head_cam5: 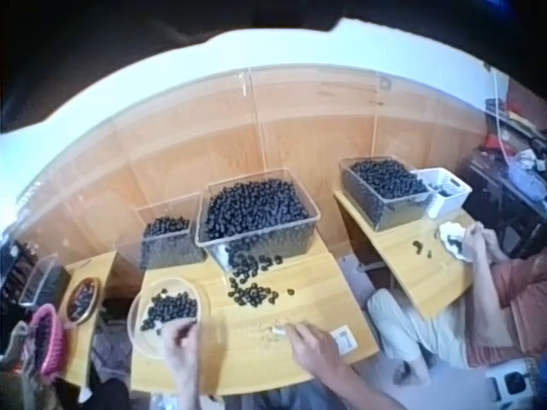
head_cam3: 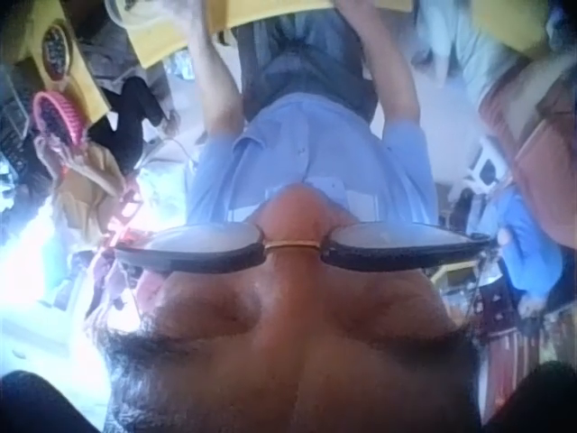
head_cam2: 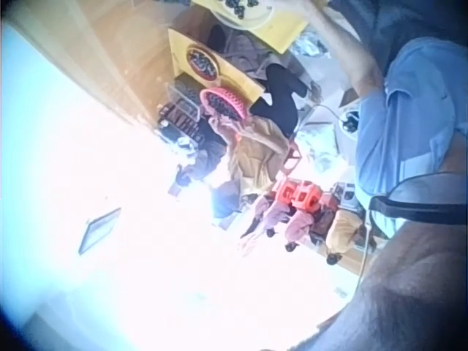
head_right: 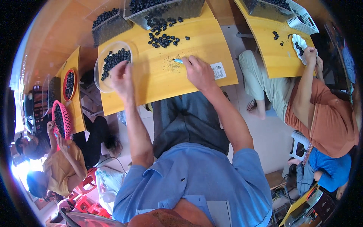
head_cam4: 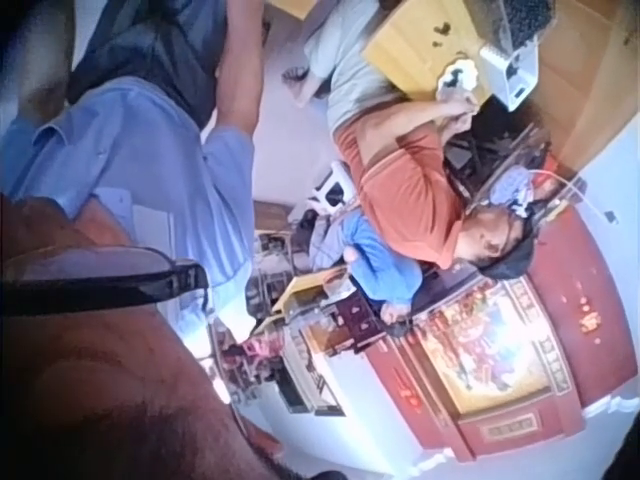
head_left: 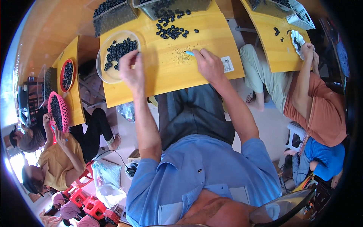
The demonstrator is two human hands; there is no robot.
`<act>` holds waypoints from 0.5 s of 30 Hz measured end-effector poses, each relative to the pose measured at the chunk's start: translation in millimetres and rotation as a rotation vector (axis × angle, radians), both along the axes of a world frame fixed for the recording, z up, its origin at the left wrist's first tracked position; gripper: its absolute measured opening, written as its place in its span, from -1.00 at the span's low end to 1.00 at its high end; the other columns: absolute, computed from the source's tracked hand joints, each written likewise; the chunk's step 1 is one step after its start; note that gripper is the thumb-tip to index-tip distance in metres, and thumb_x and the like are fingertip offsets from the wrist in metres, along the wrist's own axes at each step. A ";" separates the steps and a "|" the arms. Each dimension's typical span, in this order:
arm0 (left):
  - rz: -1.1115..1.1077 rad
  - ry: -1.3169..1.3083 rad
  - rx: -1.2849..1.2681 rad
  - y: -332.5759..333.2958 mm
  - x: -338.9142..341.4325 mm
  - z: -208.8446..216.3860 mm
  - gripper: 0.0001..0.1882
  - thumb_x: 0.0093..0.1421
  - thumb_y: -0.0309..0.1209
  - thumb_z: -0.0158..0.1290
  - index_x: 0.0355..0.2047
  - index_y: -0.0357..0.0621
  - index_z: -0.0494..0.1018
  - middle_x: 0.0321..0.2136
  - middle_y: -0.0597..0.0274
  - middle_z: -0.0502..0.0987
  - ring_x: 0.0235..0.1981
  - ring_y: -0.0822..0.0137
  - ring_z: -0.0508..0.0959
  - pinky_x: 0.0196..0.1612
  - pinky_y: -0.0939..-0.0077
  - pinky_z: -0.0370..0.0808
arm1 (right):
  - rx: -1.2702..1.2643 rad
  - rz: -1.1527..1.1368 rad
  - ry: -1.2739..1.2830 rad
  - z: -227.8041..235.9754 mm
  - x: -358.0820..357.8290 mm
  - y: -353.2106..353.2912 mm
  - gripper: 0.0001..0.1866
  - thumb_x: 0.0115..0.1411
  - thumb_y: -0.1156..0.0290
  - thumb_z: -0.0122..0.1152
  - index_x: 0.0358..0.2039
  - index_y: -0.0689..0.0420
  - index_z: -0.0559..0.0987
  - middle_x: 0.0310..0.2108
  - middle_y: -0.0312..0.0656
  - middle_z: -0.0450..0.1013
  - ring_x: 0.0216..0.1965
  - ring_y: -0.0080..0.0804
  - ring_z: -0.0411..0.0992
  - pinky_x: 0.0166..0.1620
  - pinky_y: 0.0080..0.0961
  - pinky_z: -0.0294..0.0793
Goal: The person sorts small black objects on a table, removing stems and impurities by hand and with a small blue scraper, then places the sorted objects into a plastic container and a basket.
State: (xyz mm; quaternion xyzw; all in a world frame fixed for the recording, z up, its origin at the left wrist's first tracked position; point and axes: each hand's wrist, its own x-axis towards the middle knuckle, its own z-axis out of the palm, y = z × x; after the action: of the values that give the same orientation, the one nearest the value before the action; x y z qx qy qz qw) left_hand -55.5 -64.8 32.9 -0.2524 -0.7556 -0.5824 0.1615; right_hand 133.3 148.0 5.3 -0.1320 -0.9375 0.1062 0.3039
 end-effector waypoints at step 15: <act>-0.346 0.283 -0.519 106.6 -36.4 7.7 -0.51 0.30 -0.25 0.27 0.18 -0.18 0.54 0.21 -0.08 0.51 0.24 -0.08 0.50 0.30 0.10 0.45 | -0.004 0.022 0.031 -1.0 3.1 0.3 -0.73 0.17 0.54 0.21 -0.11 0.15 0.66 -0.36 -0.16 0.48 -0.32 -0.16 0.59 -0.30 -0.17 0.64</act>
State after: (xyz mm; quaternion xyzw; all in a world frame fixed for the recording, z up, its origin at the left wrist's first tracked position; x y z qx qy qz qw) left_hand -91.9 41.8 40.5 -0.4877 -0.7949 -0.3485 0.0941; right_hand 136.5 148.3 4.3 -0.1206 -0.9340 0.1133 0.3168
